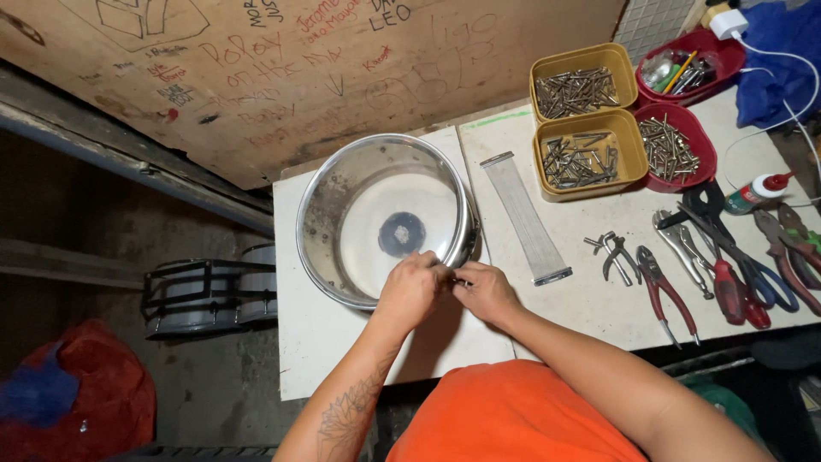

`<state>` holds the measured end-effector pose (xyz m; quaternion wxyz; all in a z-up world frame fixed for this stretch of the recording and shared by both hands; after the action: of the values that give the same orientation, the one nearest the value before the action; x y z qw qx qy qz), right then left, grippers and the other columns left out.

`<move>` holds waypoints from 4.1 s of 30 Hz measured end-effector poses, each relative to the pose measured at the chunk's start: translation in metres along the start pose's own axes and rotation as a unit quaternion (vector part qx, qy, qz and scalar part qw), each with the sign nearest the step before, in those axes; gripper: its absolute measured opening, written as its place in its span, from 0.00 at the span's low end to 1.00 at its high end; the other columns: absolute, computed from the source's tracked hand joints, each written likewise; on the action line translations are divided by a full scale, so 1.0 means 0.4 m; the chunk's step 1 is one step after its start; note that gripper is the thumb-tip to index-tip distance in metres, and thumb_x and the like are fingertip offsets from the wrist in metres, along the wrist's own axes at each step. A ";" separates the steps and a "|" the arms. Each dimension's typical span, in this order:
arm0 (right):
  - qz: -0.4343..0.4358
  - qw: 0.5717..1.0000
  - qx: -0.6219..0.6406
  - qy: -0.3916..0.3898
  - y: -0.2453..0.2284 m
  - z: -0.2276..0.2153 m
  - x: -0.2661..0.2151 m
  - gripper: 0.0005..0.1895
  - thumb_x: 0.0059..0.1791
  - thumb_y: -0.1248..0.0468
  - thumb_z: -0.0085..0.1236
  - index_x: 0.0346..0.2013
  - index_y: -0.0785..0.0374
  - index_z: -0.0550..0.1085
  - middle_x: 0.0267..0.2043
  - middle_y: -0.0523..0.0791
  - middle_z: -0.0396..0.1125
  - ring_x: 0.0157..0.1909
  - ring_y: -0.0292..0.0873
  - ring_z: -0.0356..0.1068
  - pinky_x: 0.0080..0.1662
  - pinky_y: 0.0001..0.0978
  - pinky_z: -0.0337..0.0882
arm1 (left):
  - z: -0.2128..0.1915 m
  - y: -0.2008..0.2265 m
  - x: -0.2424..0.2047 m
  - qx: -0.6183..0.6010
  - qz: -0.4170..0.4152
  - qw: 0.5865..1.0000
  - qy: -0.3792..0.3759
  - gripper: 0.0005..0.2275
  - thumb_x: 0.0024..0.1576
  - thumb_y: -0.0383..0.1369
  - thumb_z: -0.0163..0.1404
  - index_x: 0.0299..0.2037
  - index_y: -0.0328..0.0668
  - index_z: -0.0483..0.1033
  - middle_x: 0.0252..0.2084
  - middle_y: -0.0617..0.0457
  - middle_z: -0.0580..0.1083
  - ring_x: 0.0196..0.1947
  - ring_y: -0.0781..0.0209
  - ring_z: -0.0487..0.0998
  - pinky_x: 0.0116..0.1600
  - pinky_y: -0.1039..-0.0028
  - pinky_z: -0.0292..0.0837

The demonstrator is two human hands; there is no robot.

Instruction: The person sorts various metal fasteners, including nails and screws, from a red container into two yellow containers on a workbench. They also handle a metal bowl and a metal strip during the process.

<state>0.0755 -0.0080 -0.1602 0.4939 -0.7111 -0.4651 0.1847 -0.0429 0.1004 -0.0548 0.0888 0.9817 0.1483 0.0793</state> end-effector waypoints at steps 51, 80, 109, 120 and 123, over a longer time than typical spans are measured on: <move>-0.010 0.996 0.045 0.072 -0.014 0.019 0.027 0.12 0.34 0.71 0.63 0.29 0.55 0.82 0.23 0.41 0.72 0.21 0.44 0.71 0.28 0.33 0.72 | 0.038 -0.018 0.010 -0.058 -0.129 0.986 -0.091 0.09 0.54 0.40 0.52 0.32 0.44 0.77 0.31 0.49 0.73 0.34 0.39 0.82 0.41 0.53 0.79; -0.009 0.997 0.036 0.062 -0.042 -0.005 0.003 0.11 0.34 0.69 0.63 0.29 0.56 0.83 0.24 0.43 0.74 0.24 0.45 0.73 0.30 0.36 0.74 | 0.021 0.006 0.012 -0.012 -0.066 0.995 -0.070 0.10 0.53 0.39 0.51 0.33 0.41 0.77 0.32 0.49 0.73 0.30 0.40 0.82 0.37 0.55 0.80; -0.017 0.994 0.093 0.058 -0.033 0.007 0.006 0.07 0.36 0.73 0.59 0.17 0.60 0.72 0.18 0.44 0.64 0.21 0.43 0.64 0.28 0.29 0.68 | 0.002 0.023 0.018 0.016 -0.027 0.997 -0.067 0.12 0.53 0.43 0.51 0.38 0.45 0.75 0.34 0.49 0.75 0.30 0.43 0.83 0.34 0.56 0.78; 0.006 0.990 0.131 0.047 -0.152 -0.124 -0.041 0.07 0.33 0.74 0.61 0.22 0.62 0.79 0.25 0.48 0.71 0.23 0.43 0.68 0.27 0.30 0.71 | -0.035 0.079 0.011 -0.042 0.020 0.997 -0.065 0.08 0.58 0.31 0.43 0.33 0.44 0.77 0.34 0.49 0.78 0.31 0.43 0.83 0.37 0.58 0.79; 0.145 0.988 0.047 0.004 -0.044 -0.093 -0.078 0.07 0.37 0.67 0.59 0.27 0.55 0.81 0.34 0.32 0.72 0.27 0.31 0.65 0.34 0.21 0.65 | 0.078 0.070 0.000 -0.113 0.017 0.993 -0.001 0.11 0.60 0.41 0.53 0.29 0.46 0.74 0.26 0.49 0.71 0.25 0.40 0.75 0.30 0.52 0.70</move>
<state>0.0787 -0.0526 -0.1344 0.4962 -0.7480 -0.3461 0.2730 -0.0296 0.0694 -0.0795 0.1981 0.9678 0.1219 0.0964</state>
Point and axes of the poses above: each hand's wrist, its own x-axis towards the middle knuckle, its own z-axis out of the palm, y = z × x, the point moved 3 cm from there along x, towards the middle knuckle
